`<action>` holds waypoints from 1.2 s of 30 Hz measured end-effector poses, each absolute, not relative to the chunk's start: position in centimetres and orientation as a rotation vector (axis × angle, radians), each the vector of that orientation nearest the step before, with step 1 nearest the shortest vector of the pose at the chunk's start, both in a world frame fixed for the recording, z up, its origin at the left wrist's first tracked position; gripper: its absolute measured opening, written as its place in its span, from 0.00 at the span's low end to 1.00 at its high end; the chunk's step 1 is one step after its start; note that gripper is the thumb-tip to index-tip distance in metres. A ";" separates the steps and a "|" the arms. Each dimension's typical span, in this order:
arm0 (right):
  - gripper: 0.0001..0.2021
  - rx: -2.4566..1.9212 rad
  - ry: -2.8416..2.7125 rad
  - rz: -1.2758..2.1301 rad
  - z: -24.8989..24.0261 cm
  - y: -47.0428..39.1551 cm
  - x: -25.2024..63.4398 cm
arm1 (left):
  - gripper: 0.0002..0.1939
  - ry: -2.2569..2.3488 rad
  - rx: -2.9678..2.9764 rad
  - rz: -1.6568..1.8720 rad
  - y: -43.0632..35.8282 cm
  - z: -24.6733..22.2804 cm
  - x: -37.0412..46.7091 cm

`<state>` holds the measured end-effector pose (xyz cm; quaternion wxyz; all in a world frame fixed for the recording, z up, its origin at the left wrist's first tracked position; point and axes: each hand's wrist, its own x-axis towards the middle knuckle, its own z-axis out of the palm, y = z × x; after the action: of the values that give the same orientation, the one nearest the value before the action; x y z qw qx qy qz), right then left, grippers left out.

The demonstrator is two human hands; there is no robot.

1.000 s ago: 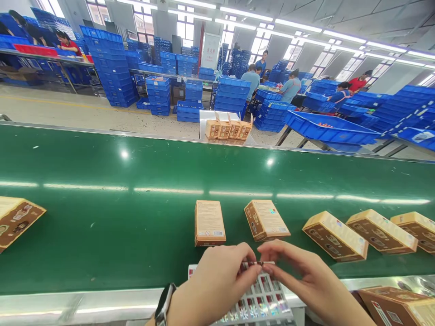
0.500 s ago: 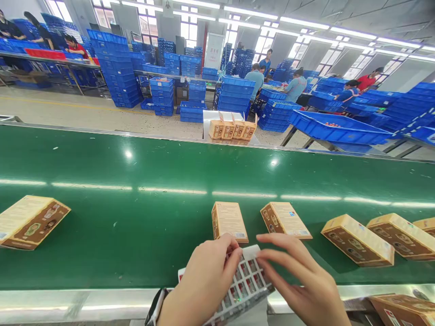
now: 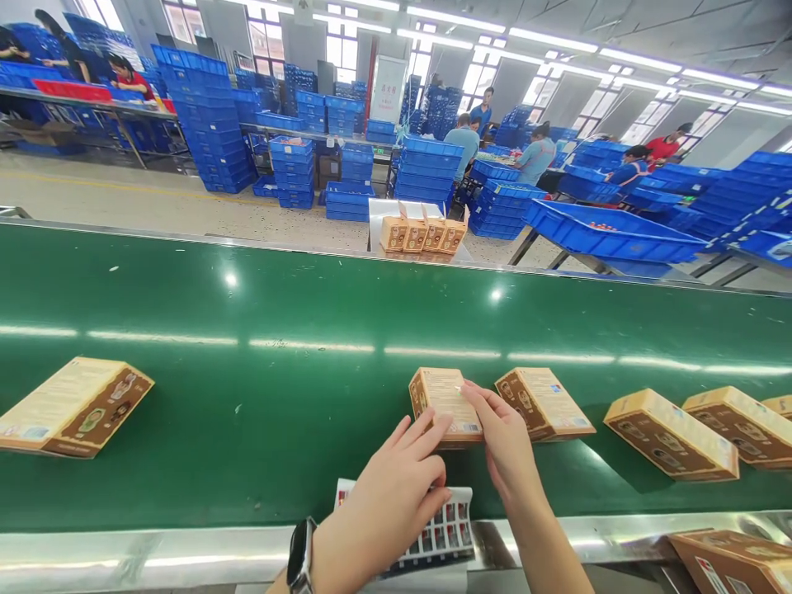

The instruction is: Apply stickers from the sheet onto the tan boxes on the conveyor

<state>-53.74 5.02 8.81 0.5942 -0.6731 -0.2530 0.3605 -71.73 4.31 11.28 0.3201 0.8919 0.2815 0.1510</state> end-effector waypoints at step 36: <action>0.08 -1.765 -1.582 0.341 17.3 -11.4 -52.2 | 0.04 0.563 2.244 -0.084 2.7 16.8 -67.5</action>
<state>-52.22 -11.42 17.30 0.3649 -0.6863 -0.6150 0.1327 -67.54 2.75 16.81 0.4018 0.8876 0.2226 -0.0332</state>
